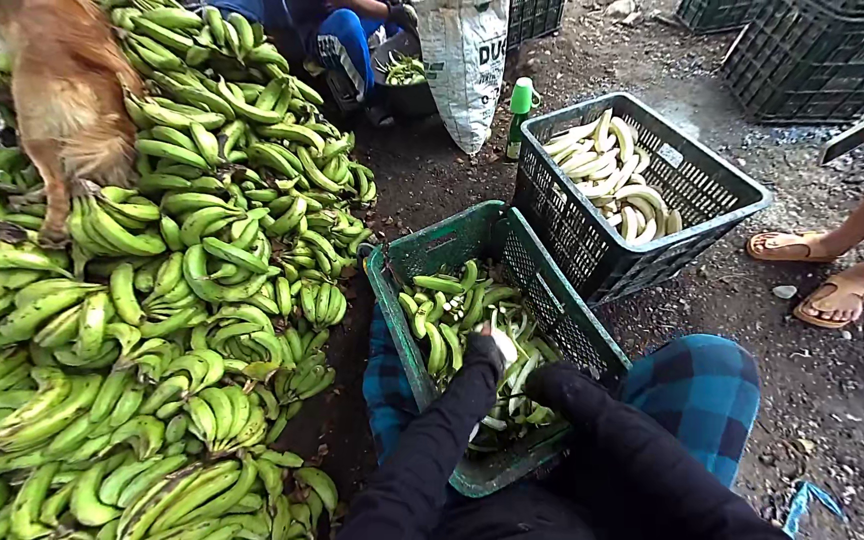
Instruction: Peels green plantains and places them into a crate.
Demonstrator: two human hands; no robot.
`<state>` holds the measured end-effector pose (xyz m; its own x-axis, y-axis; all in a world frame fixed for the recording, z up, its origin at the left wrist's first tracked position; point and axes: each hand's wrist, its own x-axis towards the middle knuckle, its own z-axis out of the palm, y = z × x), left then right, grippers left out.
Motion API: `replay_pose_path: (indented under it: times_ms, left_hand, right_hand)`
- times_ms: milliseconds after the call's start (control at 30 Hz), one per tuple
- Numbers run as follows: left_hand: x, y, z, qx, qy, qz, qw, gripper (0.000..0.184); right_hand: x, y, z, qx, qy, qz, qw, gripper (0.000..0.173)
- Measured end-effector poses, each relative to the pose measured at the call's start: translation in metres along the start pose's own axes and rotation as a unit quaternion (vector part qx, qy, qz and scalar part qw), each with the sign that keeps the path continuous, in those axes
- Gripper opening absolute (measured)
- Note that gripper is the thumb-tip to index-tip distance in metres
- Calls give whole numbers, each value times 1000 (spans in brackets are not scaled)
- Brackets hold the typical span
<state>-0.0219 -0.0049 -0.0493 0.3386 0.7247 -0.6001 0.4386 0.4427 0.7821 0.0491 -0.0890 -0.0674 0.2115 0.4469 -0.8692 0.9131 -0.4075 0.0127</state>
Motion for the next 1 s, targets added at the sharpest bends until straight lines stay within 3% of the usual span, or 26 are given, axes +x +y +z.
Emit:
replay_pose_path:
  times_ms: [100, 133, 167, 233, 300, 400, 533, 567, 600, 633, 700, 733, 833, 867, 933, 1000]
  left_hand:
    - [3, 60, -5, 10, -207, 174, 963, 46]
    - [13, 76, -8, 54, -229, 231, 944, 43]
    - [31, 89, -12, 107, -215, 281, 929, 43]
    - [52, 111, -28, 271, -91, 315, 905, 48]
    - [77, 112, -46, 469, 45, 248, 846, 58]
    - [126, 75, -69, 616, 82, 93, 778, 55]
    - [166, 17, -93, 665, 43, -8, 746, 48]
    - [177, -5, -100, 661, 64, 10, 748, 47]
    - [199, -41, -106, 647, 150, 80, 744, 44]
    - [227, -79, -111, 624, 265, 177, 714, 40]
    - [208, -47, -105, 647, 137, 33, 749, 42]
    - [186, -23, -98, 662, 75, -25, 745, 45]
    - [134, 17, -87, 663, 27, -68, 745, 50]
    - [124, 24, -88, 635, 26, -62, 770, 51]
    - [125, 16, -97, 497, 53, -16, 866, 54]
    - [107, 11, -102, 218, 37, 46, 974, 47]
  right_hand:
    - [-9, 6, -13, 45, 25, -11, 999, 61]
    - [-13, 9, -17, 64, 34, -9, 997, 60]
    - [-18, 12, -20, 80, 36, -10, 996, 58]
    - [-25, 18, -28, 107, 31, -18, 994, 56]
    - [-30, 20, -38, 130, 25, -33, 991, 55]
    - [-36, 17, -49, 163, 33, -65, 984, 58]
    - [-36, 13, -62, 202, 49, -95, 973, 60]
    - [-35, 12, -63, 201, 49, -100, 973, 59]
    - [-32, 12, -63, 198, 52, -102, 973, 56]
    - [-29, 11, -62, 194, 55, -101, 974, 53]
    - [-26, 12, -63, 203, 56, -86, 974, 52]
    - [-24, 12, -62, 218, 64, -78, 971, 54]
    - [-4, 19, -61, 326, 145, -57, 933, 55]
    - [3, 24, -61, 355, 195, -56, 913, 52]
    - [14, 38, -59, 372, 276, -67, 884, 47]
    - [23, 49, -60, 385, 310, -83, 865, 48]
